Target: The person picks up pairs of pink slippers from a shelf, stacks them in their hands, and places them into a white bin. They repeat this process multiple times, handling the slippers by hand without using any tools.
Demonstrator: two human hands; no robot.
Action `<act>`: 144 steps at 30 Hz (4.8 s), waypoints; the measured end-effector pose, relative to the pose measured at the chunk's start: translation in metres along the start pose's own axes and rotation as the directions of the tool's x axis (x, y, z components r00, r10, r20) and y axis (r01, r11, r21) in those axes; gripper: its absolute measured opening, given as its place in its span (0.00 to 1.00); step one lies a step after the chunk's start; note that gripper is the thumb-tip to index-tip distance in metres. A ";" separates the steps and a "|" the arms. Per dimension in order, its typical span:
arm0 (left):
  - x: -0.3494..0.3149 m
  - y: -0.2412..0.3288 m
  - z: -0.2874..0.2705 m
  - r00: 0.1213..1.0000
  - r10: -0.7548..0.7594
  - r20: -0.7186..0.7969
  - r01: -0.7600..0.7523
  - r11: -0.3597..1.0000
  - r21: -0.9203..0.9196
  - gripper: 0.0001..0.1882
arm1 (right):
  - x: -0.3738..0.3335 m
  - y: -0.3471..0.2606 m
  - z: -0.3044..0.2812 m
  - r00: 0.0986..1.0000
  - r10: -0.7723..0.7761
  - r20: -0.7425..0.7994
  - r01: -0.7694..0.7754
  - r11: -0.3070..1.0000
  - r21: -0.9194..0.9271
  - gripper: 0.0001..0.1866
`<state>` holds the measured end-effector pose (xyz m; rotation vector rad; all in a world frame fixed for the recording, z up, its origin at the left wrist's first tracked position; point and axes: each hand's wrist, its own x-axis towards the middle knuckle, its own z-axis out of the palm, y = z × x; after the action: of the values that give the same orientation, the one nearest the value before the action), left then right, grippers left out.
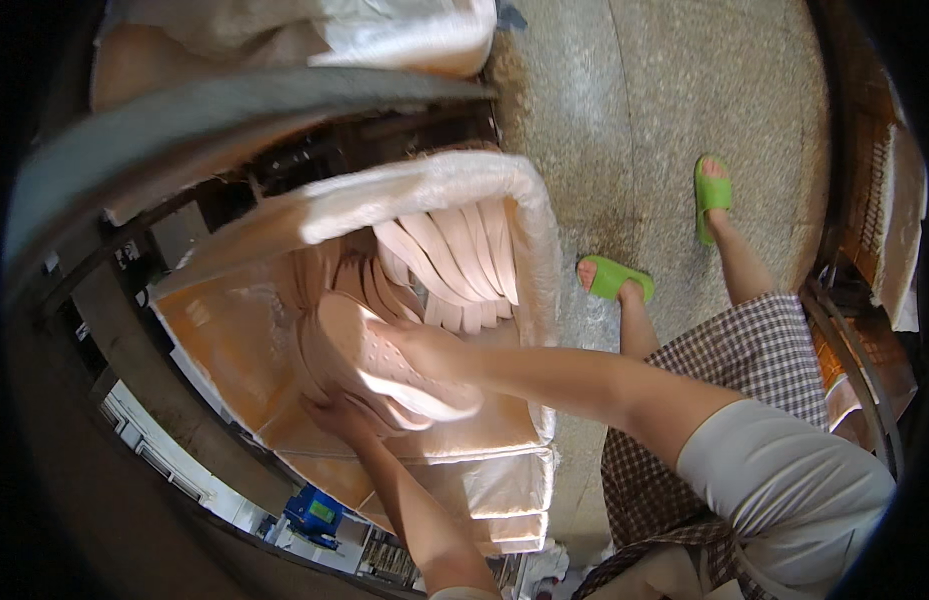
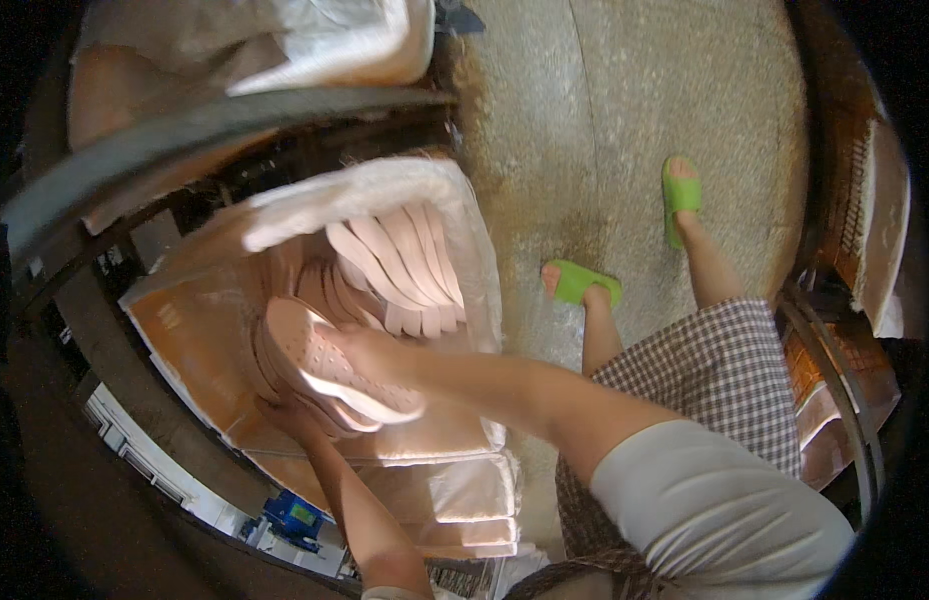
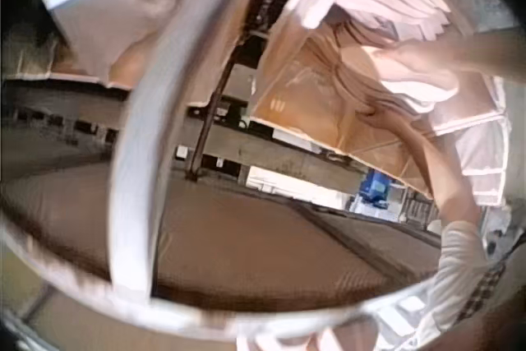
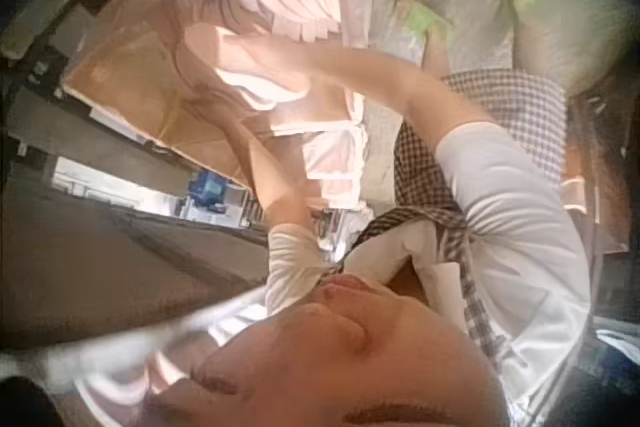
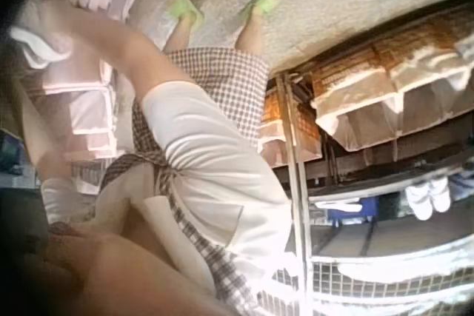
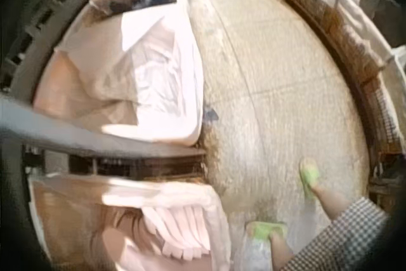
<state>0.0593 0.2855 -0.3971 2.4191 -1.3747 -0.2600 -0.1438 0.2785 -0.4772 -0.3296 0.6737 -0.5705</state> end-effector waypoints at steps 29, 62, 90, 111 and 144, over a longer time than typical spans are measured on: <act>-0.130 0.062 0.070 0.849 0.326 0.416 -0.421 0.893 0.157 0.33 | -0.367 -0.054 -0.174 0.993 0.080 0.083 0.074 0.107 -0.991 0.14; -0.019 0.860 0.026 -0.028 0.807 0.590 -0.778 0.353 -0.520 0.17 | -0.501 -0.658 -0.323 0.796 -0.456 -0.398 -0.396 0.106 -0.912 0.21; 0.548 1.153 0.002 0.959 -0.281 0.044 0.022 -0.082 -0.996 0.29 | -0.412 -1.020 -0.498 0.817 -0.353 -0.456 -0.507 -0.062 -0.860 0.19; 0.682 1.128 0.026 0.884 -0.404 0.234 0.202 -0.122 -0.972 0.22 | -0.322 -1.034 -0.489 0.868 -0.227 -0.442 -0.451 0.014 -0.892 0.17; 0.127 1.255 -0.033 0.547 0.501 0.670 0.398 0.548 -0.735 0.35 | -0.436 -1.095 -0.335 0.958 -0.248 0.145 0.142 0.846 0.513 0.22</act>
<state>-0.8623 -0.4080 0.1156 1.2964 -1.1310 -1.8431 -1.0683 -0.3727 -0.0056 0.0340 0.2714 -0.8712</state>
